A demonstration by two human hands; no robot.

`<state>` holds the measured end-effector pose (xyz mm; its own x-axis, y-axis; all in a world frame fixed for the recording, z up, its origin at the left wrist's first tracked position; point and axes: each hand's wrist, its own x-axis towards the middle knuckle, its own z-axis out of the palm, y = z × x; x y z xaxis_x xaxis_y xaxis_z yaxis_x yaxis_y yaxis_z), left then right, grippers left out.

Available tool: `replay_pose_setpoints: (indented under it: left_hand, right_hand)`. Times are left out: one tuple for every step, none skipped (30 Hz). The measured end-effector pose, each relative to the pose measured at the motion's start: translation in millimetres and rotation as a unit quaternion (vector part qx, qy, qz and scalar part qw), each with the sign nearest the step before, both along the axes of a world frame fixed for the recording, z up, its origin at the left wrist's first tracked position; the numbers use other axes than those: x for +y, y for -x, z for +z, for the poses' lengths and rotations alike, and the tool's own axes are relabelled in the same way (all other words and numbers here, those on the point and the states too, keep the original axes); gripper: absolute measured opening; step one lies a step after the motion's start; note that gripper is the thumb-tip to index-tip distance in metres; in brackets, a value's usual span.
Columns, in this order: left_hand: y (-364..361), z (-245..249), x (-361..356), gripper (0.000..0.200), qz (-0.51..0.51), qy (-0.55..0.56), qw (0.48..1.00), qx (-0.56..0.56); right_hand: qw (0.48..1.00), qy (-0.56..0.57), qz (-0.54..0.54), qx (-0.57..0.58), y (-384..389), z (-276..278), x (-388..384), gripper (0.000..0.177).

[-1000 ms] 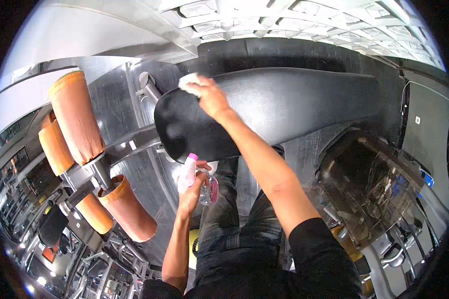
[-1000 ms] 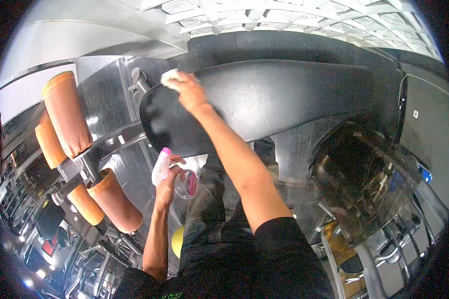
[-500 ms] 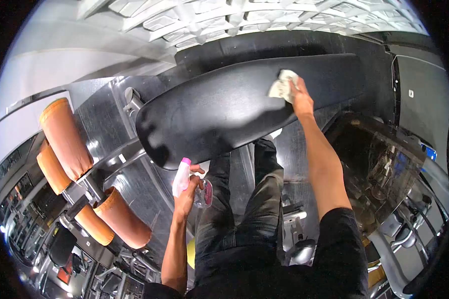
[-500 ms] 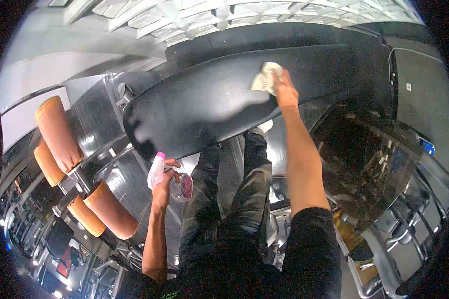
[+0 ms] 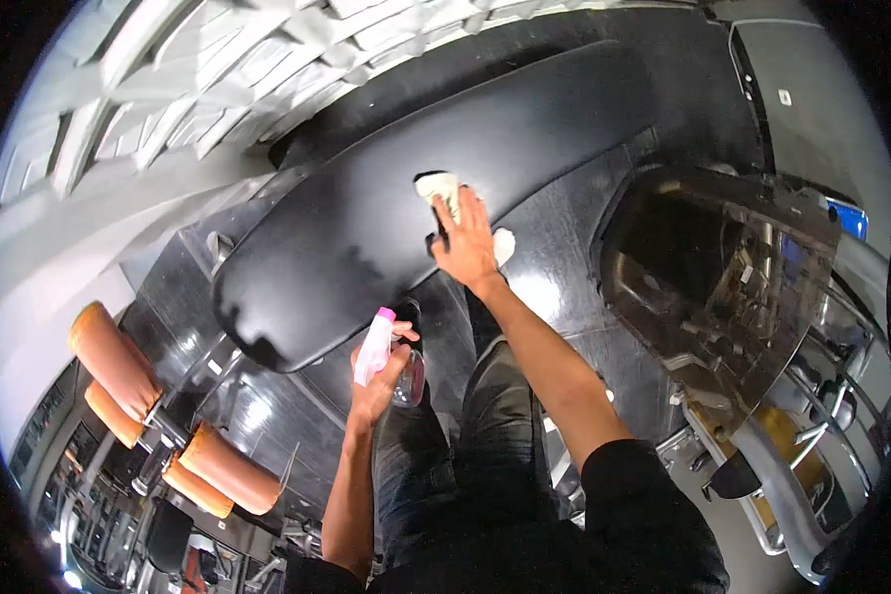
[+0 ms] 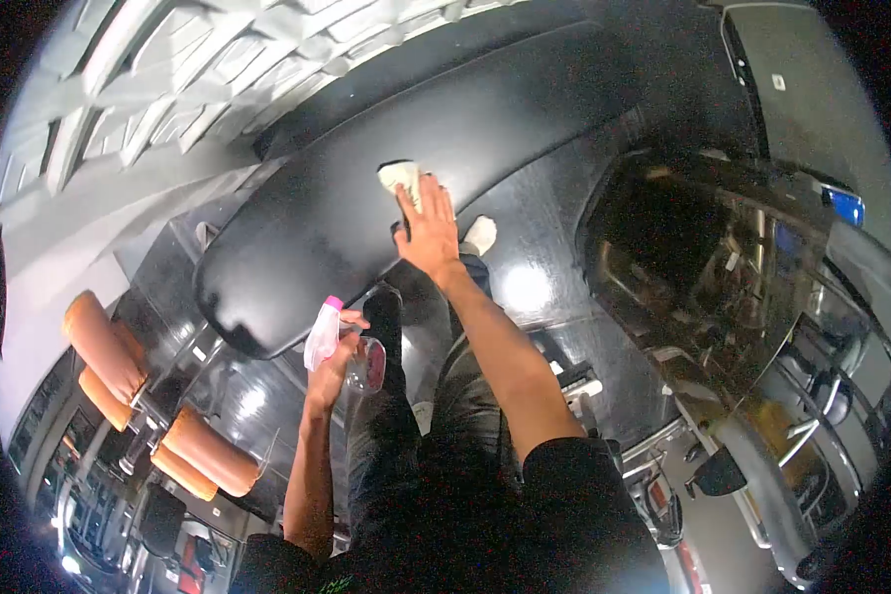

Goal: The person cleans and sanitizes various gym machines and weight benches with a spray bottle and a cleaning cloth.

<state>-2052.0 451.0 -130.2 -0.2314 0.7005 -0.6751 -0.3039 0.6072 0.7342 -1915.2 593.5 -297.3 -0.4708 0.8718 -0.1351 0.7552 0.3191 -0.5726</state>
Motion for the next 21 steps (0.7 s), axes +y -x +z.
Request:
replay_pose_setpoints:
  left_hand:
    - [-9.5, -2.2, 7.7, 0.029, -0.015, -0.013, 1.000, -0.009]
    - [-18.7, -4.0, 14.4, 0.029, -0.030, -0.025, 0.999, -0.019]
    - [-27.4, -5.3, 21.6, 0.030, -0.041, -0.022, 0.999, -0.016]
    - [-34.6, -5.5, 27.7, 0.030, -0.048, -0.020, 0.999, -0.016]
    - [-41.1, -6.1, 34.7, 0.030, -0.051, -0.022, 0.998, -0.018]
    - [-47.4, -7.2, 42.2, 0.030, -0.055, -0.023, 0.998, -0.019]
    - [-53.7, -9.9, 48.1, 0.030, -0.060, -0.023, 0.998, -0.019]
    - [-59.5, -13.8, 53.0, 0.029, -0.050, -0.025, 0.998, -0.031]
    - [-65.4, -17.6, 58.2, 0.029, -0.040, -0.027, 0.998, -0.042]
    - [-70.4, -20.6, 65.8, 0.029, -0.043, -0.025, 0.998, -0.042]
    - [-75.0, -23.2, 72.7, 0.028, -0.045, -0.023, 0.998, -0.037]
    - [-80.0, -25.1, 78.2, 0.028, -0.046, -0.020, 0.998, -0.033]
    - [-85.3, -26.1, 85.4, 0.028, -0.044, -0.011, 0.998, -0.032]
    - [-90.4, -24.7, 91.3, 0.028, -0.043, -0.007, 0.999, -0.032]
    - [-95.6, -23.6, 98.0, 0.027, -0.048, 0.001, 0.999, -0.016]
    - [-100.6, -24.5, 103.4, 0.027, -0.054, 0.008, 0.998, 0.000]
    - [-105.3, -25.7, 105.1, 0.028, -0.055, 0.021, 0.998, 0.003]
    - [-110.2, -28.2, 104.5, 0.028, -0.056, 0.024, 0.998, 0.005]
    - [-115.7, -31.0, 102.1, 0.029, -0.057, 0.033, 0.998, 0.003]
    - [-120.4, -31.5, 100.9, 0.029, -0.058, 0.041, 0.997, 0.003]
    - [-125.5, -29.4, 102.6, 0.030, -0.065, 0.035, 0.997, 0.000]
  right_hand:
    - [1.000, -0.001, -0.007, -0.001, -6.1, -0.1, 6.7, 0.065]
    - [1.000, -0.002, 0.019, -0.004, -12.3, -0.8, 13.4, 0.067]
    - [0.999, -0.002, 0.045, -0.006, -17.9, -1.8, 19.3, 0.069]
    - [0.999, 0.000, 0.038, -0.006, -21.5, -3.7, 25.2, 0.069]
    - [0.999, 0.008, 0.035, -0.022, -23.3, -5.6, 33.4, 0.065]
    - [0.999, 0.015, 0.033, -0.038, -25.1, -7.4, 41.8, 0.061]
    - [0.997, -0.041, 0.043, -0.049, -28.2, -12.6, 47.2, 0.053]
    - [0.997, -0.041, 0.039, -0.050, -34.0, -20.0, 52.7, 0.053]
    - [0.993, -0.069, 0.092, -0.038, -40.5, -27.7, 58.0, 0.050]
    - [0.984, -0.097, 0.145, -0.026, -46.4, -31.4, 66.2, 0.048]
    - [0.976, -0.105, 0.191, -0.021, -58.1, -36.4, 77.8, 0.048]
    - [0.965, -0.111, 0.238, -0.017, -74.5, -42.9, 94.7, 0.051]
    - [0.958, -0.122, 0.257, -0.016, -92.7, -44.6, 115.8, 0.054]
    - [0.951, -0.135, 0.277, -0.016, -112.4, -46.2, 138.5, 0.056]
    - [0.953, -0.158, 0.253, -0.053, -134.1, -54.7, 161.2, 0.057]
    - [0.953, -0.180, 0.227, -0.090, -155.6, -62.6, 184.0, 0.059]
    - [0.961, -0.149, 0.176, -0.153, -175.4, -62.6, 208.8, 0.057]
    - [0.962, -0.115, 0.123, -0.214, -190.9, -59.7, 232.0, 0.055]
    - [0.964, -0.094, 0.012, -0.249, -204.0, -57.9, 249.2, 0.052]
    - [0.952, -0.071, -0.100, -0.280, -211.2, -60.1, 259.5, 0.049]
    - [0.944, -0.048, -0.229, -0.234, -210.6, -65.2, 262.4, 0.049]
